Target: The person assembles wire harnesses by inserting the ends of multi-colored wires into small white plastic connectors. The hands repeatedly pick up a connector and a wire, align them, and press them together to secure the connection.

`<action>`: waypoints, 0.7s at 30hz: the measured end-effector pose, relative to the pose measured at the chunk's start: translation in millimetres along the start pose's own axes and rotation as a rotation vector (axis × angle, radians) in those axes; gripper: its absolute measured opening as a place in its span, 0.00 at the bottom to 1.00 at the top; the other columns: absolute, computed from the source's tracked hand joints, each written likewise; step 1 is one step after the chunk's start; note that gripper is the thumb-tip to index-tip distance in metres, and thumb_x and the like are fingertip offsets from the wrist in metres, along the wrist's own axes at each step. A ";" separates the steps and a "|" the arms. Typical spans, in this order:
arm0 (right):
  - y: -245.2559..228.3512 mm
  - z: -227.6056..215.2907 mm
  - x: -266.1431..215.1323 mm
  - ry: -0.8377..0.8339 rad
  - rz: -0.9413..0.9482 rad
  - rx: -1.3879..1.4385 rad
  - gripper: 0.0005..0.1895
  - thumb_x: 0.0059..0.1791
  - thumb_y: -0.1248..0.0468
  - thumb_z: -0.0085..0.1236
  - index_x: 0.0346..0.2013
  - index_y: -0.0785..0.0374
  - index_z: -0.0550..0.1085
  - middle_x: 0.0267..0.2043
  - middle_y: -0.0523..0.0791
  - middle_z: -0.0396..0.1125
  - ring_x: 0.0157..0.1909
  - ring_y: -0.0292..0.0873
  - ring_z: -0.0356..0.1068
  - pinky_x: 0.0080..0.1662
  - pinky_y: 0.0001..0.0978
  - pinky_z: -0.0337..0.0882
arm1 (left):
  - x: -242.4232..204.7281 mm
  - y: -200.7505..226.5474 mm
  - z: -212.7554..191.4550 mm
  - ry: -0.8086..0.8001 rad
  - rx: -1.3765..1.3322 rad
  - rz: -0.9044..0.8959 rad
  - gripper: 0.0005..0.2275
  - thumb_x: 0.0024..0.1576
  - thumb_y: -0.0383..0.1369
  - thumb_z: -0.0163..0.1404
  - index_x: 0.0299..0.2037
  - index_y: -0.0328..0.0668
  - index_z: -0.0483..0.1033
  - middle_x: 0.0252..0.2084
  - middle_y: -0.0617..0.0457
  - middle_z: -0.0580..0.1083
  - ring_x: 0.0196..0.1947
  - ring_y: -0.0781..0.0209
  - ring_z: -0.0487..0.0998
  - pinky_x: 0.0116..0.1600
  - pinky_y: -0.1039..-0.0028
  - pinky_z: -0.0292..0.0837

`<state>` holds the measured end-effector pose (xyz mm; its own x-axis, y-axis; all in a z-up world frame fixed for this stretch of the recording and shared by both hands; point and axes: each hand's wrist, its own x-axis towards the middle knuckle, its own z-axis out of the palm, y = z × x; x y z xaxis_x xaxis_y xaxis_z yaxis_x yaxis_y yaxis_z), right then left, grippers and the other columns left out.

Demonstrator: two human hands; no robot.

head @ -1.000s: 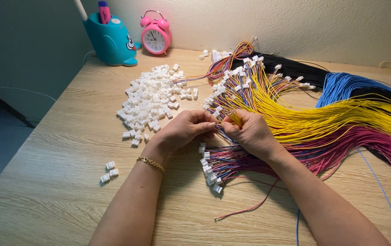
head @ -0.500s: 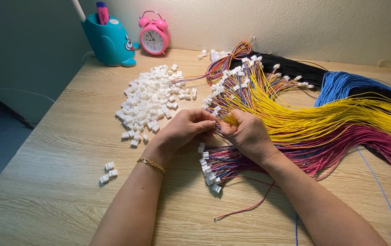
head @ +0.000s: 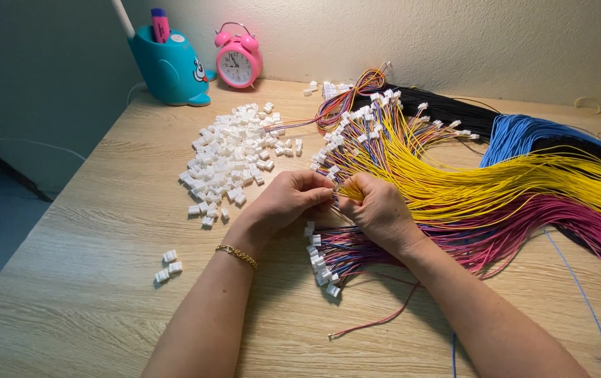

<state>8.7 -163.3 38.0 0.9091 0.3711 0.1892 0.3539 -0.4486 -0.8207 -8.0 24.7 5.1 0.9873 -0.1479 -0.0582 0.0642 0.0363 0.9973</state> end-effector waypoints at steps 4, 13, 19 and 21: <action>2.0 2.6 -1.0 -0.019 0.040 -0.072 0.07 0.41 0.61 0.58 0.32 0.56 0.78 0.28 0.49 0.73 0.34 0.50 0.72 0.40 0.43 0.70 | 1.5 1.7 0.0 -0.011 0.070 0.003 0.09 0.56 0.26 0.55 0.45 0.34 0.78 0.34 0.40 0.78 0.33 0.56 0.80 0.38 0.69 0.81; 29.8 6.9 18.7 -0.046 0.045 0.094 0.09 0.47 0.58 0.58 0.29 0.60 0.74 0.20 0.44 0.67 0.25 0.37 0.59 0.29 0.29 0.61 | 9.9 -5.9 0.9 0.116 0.176 0.101 0.08 0.54 0.32 0.57 0.42 0.42 0.81 0.30 0.49 0.79 0.30 0.66 0.78 0.34 0.75 0.79; 24.4 5.6 9.3 -0.020 0.064 0.339 0.13 0.49 0.55 0.60 0.32 0.62 0.74 0.17 0.43 0.65 0.22 0.33 0.58 0.27 0.22 0.57 | 3.9 6.1 9.1 0.229 0.429 0.082 0.08 0.53 0.40 0.56 0.41 0.54 0.83 0.30 0.54 0.80 0.33 0.62 0.80 0.39 0.70 0.76; 15.3 4.4 3.6 0.022 0.094 0.329 0.11 0.48 0.55 0.62 0.31 0.60 0.76 0.20 0.40 0.64 0.25 0.32 0.57 0.29 0.20 0.56 | 4.4 5.3 9.0 0.237 0.451 0.082 0.09 0.54 0.41 0.55 0.41 0.54 0.83 0.30 0.53 0.79 0.34 0.60 0.80 0.39 0.69 0.76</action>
<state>16.4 -165.2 23.8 0.9401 0.3215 0.1130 0.1817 -0.1925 -0.9643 -4.7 15.4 10.6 0.9956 0.0679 0.0648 -0.0323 -0.3996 0.9161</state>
